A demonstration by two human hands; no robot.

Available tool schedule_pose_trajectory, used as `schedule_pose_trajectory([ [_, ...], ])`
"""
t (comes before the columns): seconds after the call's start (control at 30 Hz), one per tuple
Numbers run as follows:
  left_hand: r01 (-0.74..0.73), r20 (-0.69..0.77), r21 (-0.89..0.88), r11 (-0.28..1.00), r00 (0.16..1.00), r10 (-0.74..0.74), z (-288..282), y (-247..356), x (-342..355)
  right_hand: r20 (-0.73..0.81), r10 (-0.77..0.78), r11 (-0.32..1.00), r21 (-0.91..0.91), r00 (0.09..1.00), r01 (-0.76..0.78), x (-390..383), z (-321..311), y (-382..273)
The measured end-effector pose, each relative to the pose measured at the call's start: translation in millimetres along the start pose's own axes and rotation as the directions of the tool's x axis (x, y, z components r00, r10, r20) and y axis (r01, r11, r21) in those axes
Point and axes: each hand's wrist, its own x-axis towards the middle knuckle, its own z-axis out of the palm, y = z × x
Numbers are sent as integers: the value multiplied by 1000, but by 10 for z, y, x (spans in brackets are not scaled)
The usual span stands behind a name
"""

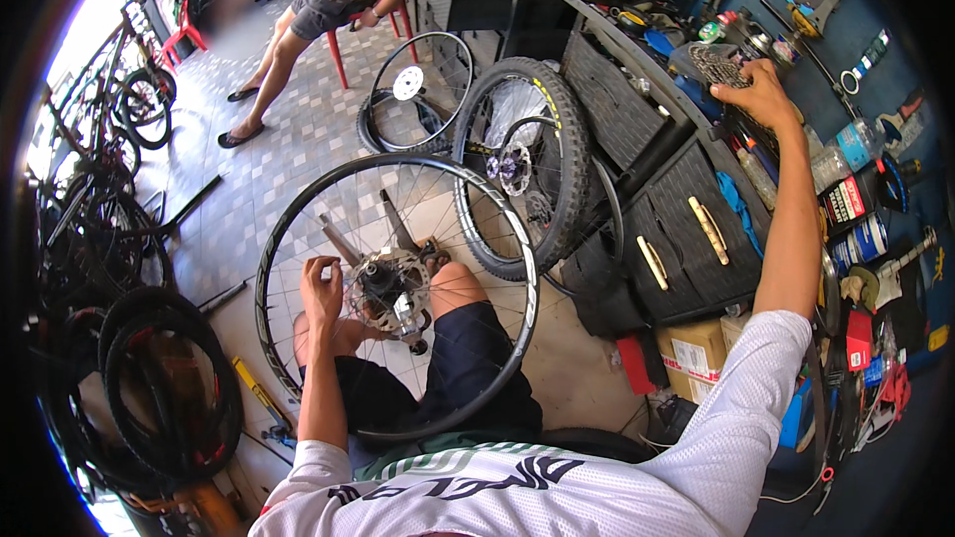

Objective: The person works on a bicycle wheel mounted on a stand, adjusting the rim and spokes, then installs a cassette onto the hub. They wipe the cassette with a cloth and continue adjusting components by hand.

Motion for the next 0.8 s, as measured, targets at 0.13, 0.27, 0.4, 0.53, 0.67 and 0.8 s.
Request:
schedule_pose_trajectory([
  [0.13, -22, -39, 68, 997, 999, 25, 13, -105, -16, -16, -211, 978, 3, 977, 211, -186, -114, -560],
  [0.27, -66, -144, 69, 995, 987, 76, -27, -131, -17, -31, -457, 886, 69, 889, 458, -576, -123, -1527],
  [0.4, -14, -118, -197, 980, 993, -10, -56, 122, 14, -8, -650, 753, 126, 760, 646, -1038, 190, -2477],
  [0.53, 254, 182, -636, 729, 967, -178, -99, 147, -69, 35, -763, 626, 286, 646, 725, -1517, 857, -3390],
  [0.67, 555, 517, -799, 230, 831, -207, -189, 271, -96, 43, -854, 485, 426, 519, 764, -1988, 1544, -3986],
  [0.8, 633, 618, -774, -26, 746, -248, -308, 315, -136, 70, -890, 423, 497, 451, 758, -2286, 1892, -4340],
])
